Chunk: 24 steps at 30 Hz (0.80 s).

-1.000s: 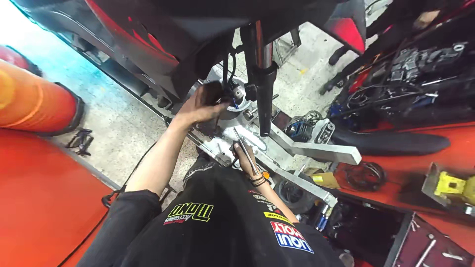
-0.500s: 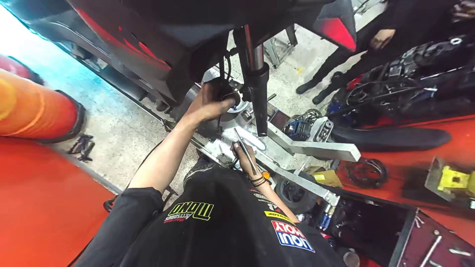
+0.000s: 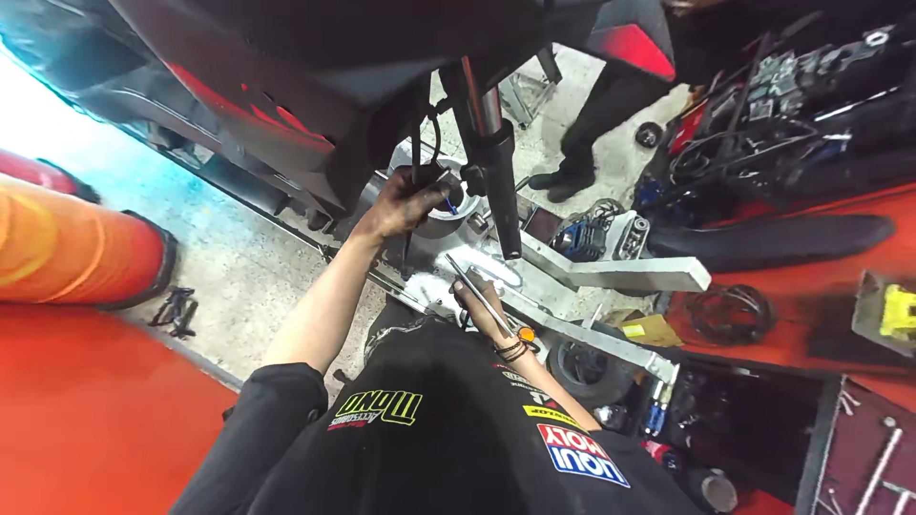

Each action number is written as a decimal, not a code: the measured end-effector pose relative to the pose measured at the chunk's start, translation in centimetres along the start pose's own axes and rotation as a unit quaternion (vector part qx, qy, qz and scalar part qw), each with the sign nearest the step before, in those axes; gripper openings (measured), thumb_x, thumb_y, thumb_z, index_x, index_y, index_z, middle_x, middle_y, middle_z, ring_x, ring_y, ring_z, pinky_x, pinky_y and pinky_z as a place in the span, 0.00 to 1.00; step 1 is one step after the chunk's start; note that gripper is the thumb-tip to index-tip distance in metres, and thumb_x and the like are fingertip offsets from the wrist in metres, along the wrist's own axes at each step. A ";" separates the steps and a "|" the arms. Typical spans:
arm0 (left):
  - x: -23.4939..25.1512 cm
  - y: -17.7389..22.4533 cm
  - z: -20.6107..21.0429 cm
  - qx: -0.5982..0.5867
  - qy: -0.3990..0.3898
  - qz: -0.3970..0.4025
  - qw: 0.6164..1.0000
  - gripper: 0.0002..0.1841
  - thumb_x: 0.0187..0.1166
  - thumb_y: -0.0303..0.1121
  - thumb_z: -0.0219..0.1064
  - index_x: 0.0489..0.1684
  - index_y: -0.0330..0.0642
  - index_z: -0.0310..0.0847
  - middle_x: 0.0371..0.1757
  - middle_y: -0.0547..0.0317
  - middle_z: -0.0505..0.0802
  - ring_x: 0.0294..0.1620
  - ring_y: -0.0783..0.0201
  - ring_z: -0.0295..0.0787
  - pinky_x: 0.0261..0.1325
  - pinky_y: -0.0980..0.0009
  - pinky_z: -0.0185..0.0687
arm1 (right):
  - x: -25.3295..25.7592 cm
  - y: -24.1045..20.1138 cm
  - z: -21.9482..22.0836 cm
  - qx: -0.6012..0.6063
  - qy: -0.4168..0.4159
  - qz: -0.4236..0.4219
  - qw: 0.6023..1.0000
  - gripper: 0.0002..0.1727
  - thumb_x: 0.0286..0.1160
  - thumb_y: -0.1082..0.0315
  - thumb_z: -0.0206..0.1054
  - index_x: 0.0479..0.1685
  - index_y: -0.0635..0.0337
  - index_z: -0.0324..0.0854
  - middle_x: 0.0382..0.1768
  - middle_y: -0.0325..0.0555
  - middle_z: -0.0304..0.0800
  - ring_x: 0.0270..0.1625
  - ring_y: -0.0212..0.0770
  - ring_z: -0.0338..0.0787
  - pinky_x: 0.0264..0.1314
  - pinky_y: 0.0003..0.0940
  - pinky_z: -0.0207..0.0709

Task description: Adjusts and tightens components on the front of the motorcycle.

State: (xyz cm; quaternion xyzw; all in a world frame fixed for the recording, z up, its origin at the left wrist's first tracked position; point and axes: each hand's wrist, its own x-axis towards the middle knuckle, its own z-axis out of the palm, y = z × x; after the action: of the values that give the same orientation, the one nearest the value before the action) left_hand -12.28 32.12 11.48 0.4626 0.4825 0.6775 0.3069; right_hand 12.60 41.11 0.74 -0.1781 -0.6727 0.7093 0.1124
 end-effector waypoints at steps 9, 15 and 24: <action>0.4 3.3 0.7 0.134 0.025 -0.191 0.972 0.08 0.81 0.43 0.69 0.38 0.50 0.86 0.18 0.65 0.81 0.11 0.72 0.69 0.14 0.77 0.66 | 0.3 -0.2 1.7 -0.021 0.142 0.028 0.989 0.14 0.86 0.59 0.61 0.43 0.59 0.88 0.24 0.35 0.85 0.24 0.29 0.79 0.29 0.28 0.76; 1.1 2.1 1.7 0.069 0.096 -0.168 0.979 0.06 0.76 0.39 0.76 0.40 0.52 0.85 0.24 0.66 0.86 0.13 0.72 0.73 0.14 0.76 0.71 | 0.0 -1.1 4.3 0.005 0.193 0.002 0.981 0.14 0.84 0.59 0.63 0.45 0.60 0.86 0.24 0.34 0.83 0.23 0.29 0.78 0.27 0.28 0.74; 2.1 1.5 1.2 0.012 0.084 -0.122 0.989 0.07 0.76 0.30 0.75 0.44 0.42 0.84 0.30 0.61 0.89 0.16 0.69 0.78 0.14 0.75 0.77 | -0.9 -2.5 6.1 0.029 0.220 -0.106 0.969 0.16 0.82 0.57 0.67 0.52 0.62 0.86 0.30 0.35 0.85 0.26 0.27 0.78 0.28 0.27 0.75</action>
State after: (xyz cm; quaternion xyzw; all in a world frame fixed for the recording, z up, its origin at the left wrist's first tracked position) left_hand -11.92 33.89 13.68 0.3455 0.5678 0.6651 0.3404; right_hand 10.75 35.32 3.50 -0.2539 -0.6255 0.6562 0.3372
